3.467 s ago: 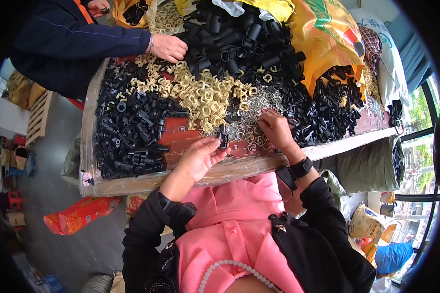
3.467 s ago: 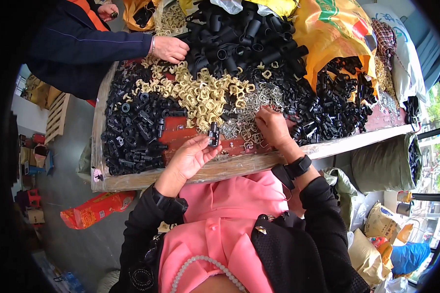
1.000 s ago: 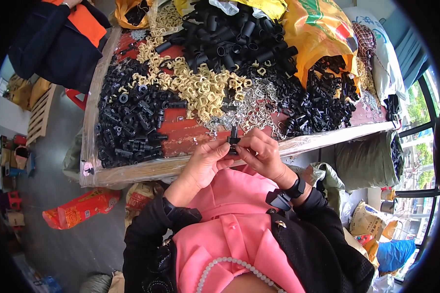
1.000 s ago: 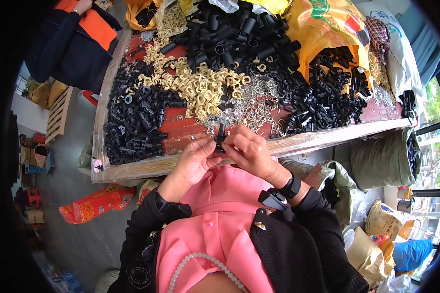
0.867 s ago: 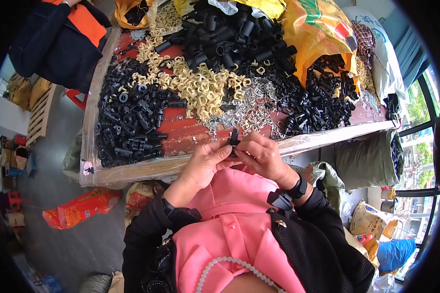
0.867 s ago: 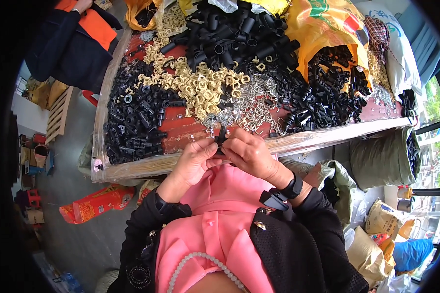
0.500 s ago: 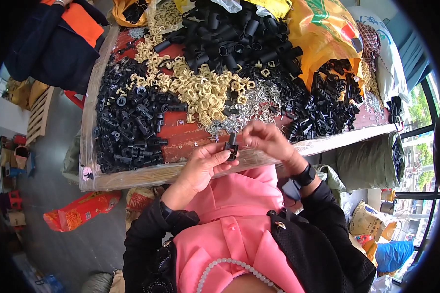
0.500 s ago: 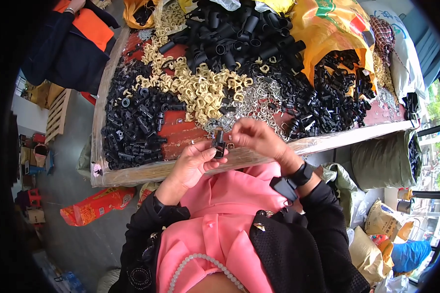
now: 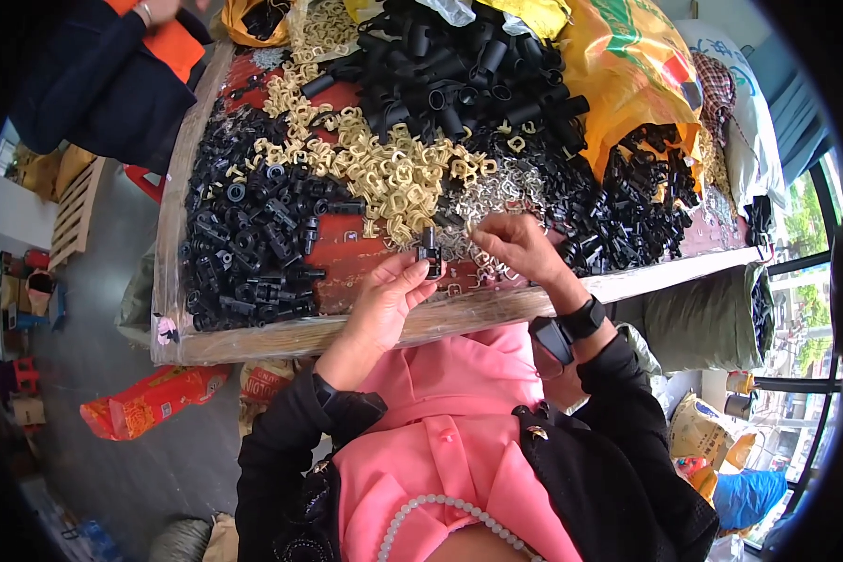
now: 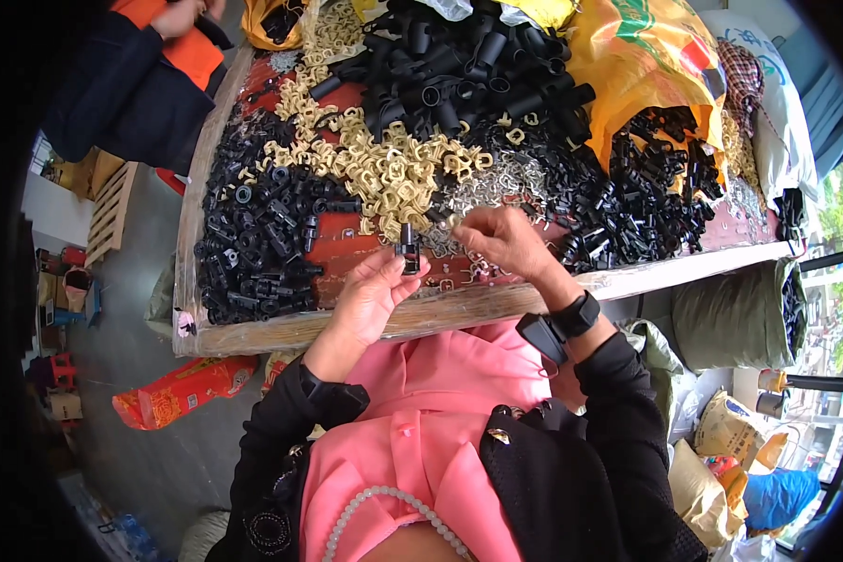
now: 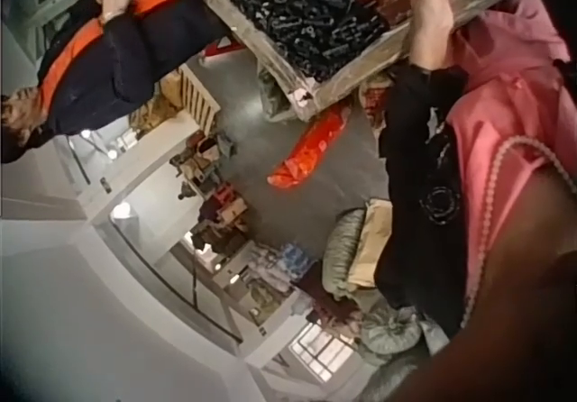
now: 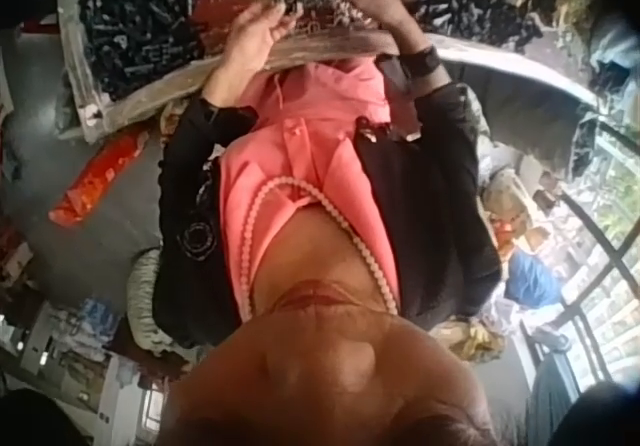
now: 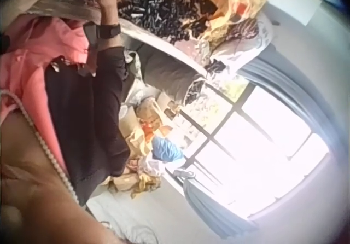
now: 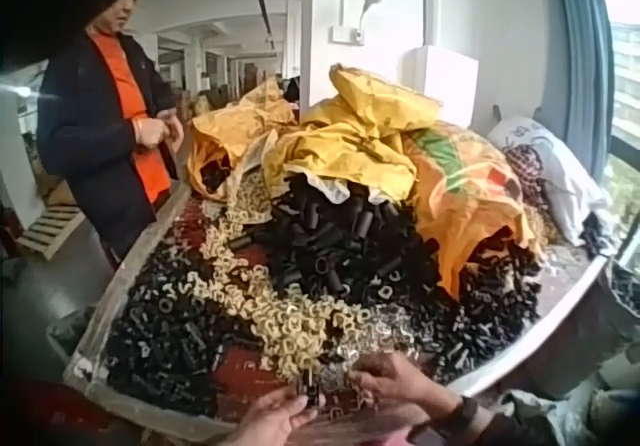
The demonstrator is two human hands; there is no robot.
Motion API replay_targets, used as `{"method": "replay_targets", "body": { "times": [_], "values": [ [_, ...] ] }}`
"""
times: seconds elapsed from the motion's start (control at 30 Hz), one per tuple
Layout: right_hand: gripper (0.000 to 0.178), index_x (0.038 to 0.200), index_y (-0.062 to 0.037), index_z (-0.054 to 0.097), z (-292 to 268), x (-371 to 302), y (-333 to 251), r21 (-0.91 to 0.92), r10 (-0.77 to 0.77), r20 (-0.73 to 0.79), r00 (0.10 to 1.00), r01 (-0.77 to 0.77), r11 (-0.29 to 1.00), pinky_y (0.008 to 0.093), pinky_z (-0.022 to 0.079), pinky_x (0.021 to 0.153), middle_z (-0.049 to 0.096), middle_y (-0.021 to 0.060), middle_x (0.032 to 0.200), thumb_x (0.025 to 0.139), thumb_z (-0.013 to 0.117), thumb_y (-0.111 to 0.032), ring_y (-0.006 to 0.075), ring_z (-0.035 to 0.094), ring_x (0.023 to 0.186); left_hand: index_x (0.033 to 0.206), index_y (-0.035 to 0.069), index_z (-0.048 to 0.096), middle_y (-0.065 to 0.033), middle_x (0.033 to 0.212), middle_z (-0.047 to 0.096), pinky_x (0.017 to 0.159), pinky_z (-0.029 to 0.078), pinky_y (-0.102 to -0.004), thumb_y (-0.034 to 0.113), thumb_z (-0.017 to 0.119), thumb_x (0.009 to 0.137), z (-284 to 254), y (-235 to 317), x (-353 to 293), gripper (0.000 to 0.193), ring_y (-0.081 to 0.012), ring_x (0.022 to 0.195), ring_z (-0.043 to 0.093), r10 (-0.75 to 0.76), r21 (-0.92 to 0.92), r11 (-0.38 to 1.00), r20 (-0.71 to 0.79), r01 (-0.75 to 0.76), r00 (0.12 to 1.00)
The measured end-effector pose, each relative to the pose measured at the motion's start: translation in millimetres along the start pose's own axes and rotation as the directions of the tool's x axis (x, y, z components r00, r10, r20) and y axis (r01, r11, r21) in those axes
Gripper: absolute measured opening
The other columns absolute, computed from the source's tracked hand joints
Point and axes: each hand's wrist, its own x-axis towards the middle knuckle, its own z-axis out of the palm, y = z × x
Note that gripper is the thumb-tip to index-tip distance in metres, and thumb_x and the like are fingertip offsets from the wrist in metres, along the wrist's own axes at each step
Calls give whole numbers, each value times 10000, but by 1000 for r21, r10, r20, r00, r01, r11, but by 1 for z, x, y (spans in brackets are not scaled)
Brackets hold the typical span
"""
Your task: The person assembles components by hand, picking up a black plastic housing, a beige plastic clip, and a metal spring. They fit the beige clip and metal spring into the black housing before placing the completed assembly back on the table.
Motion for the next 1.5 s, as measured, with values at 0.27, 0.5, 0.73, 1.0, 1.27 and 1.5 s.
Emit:
{"method": "replay_targets", "body": {
  "times": [0.27, 0.5, 0.73, 1.0, 1.27, 1.5],
  "values": [
    [330, 634, -23, 537, 12, -42, -24, 542, 178, 318, 931, -333, 771, 183, 287, 431, 420, -49, 506, 845, 482, -271, 27, 342, 465, 994, 33, 541, -49, 932, 582, 729, 460, -240, 87, 558, 788, 16, -9, -18, 214, -136, 815, 565, 19, -62, 998, 136, -10, 991],
    [333, 675, -15, 540, 0, -44, -29, 406, -65, 319, 946, -75, 911, 211, 323, 476, 447, -19, 548, 858, 466, -283, 55, 378, 507, 1011, -9, 510, -116, 931, 578, 703, 489, -275, 108, 528, 803, 25, -2, -32, 239, -214, 843, 584, -57, -4, 998, 174, 59, 983],
    [311, 765, 18, 538, -11, -31, -40, 209, -143, 371, 917, 67, 976, 292, 397, 563, 511, 55, 644, 860, 455, -266, 121, 490, 627, 988, -13, 518, -121, 872, 592, 635, 507, -256, 108, 527, 805, 11, 5, -23, 220, -233, 771, 603, -141, -23, 989, 155, 146, 978],
    [216, 865, -13, 573, -11, -15, -46, 36, -259, 529, 808, 284, 958, 299, 420, 589, 563, 110, 709, 826, 505, -215, 241, 548, 647, 942, -7, 524, -105, 869, 588, 625, 513, -248, 82, 555, 785, 0, 7, -18, 184, -239, 765, 603, -285, -2, 958, 130, 288, 950],
    [181, 809, -23, 561, -11, -22, -55, 174, -366, 501, 784, 323, 930, 324, 414, 560, 544, 129, 691, 820, 511, -197, 296, 531, 634, 939, 4, 524, -97, 874, 587, 645, 514, -259, 79, 563, 780, 2, 5, -23, 180, -237, 768, 602, -295, 50, 955, 141, 291, 945],
    [174, 830, -43, 577, -7, -31, -58, -51, -182, 524, 832, 244, 968, 315, 422, 570, 561, 123, 720, 810, 525, -207, 292, 542, 655, 925, -10, 550, -94, 845, 594, 655, 509, -246, 85, 597, 758, 5, -1, -30, 198, -198, 743, 602, -289, 36, 957, 133, 287, 948]
  ]
}}
